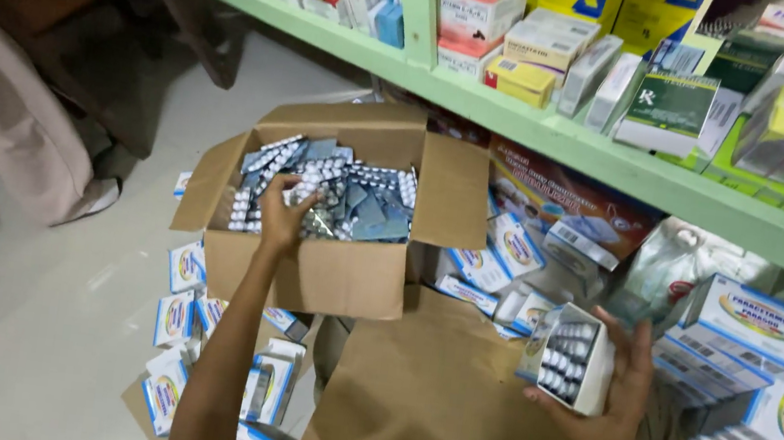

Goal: The person packs paracetamol blister packs into small cardboard boxes in a pharmacy setting.

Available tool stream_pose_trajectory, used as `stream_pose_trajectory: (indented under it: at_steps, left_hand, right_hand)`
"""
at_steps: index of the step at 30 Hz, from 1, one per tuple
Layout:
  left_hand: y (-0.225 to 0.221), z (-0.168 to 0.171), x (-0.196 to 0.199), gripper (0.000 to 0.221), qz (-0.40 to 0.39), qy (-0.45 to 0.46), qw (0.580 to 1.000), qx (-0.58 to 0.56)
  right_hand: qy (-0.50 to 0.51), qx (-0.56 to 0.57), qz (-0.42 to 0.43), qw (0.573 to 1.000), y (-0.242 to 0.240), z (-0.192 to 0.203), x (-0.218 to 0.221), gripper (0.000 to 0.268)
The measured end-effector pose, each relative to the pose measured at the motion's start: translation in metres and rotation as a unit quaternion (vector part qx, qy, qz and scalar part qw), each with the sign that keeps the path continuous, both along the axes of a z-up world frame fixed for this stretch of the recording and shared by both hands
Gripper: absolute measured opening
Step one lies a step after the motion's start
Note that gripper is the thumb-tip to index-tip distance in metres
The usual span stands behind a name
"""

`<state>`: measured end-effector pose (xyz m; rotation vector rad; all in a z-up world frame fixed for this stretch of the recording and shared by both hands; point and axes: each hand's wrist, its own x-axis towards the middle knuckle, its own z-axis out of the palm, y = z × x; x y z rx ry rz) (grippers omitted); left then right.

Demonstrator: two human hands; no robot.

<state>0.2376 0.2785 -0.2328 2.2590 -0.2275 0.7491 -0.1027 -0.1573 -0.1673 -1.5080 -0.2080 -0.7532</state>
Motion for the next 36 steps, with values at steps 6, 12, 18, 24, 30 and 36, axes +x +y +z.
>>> stream_pose_trajectory:
  at_steps: [6, 12, 18, 24, 30, 36]
  left_hand:
    - [-0.103, 0.064, -0.079, 0.06, -0.215, -0.013, 0.888, -0.405]
    - [-0.199, 0.122, -0.197, 0.057, -0.382, 0.049, 0.855, -0.346]
    - [-0.246, 0.131, -0.259, 0.053, -0.52, 0.114, 0.745, -0.401]
    - [-0.264, 0.138, -0.276, 0.055, -0.53, 0.152, 0.71, -0.439]
    - [-0.263, 0.132, -0.284, 0.059, -0.52, 0.192, 0.702, -0.447]
    - [-0.262, 0.125, -0.292, 0.063, -0.477, 0.157, 0.751, -0.428]
  right_hand:
    - [0.056, -0.007, 0.009, 0.998, 0.001, 0.006, -0.004, 0.141]
    - [0.041, -0.006, 0.007, 0.999, 0.001, 0.008, -0.004, 0.14]
    - [0.035, 0.014, 0.009, 0.999, -0.001, 0.003, -0.008, 0.139]
    - [0.049, -0.012, -0.037, 0.998, 0.004, 0.015, -0.01, 0.134]
    - [0.047, -0.032, -0.035, 0.998, -0.004, 0.013, -0.012, 0.134]
    - [0.078, -0.03, -0.029, 0.996, -0.003, 0.024, -0.018, 0.133]
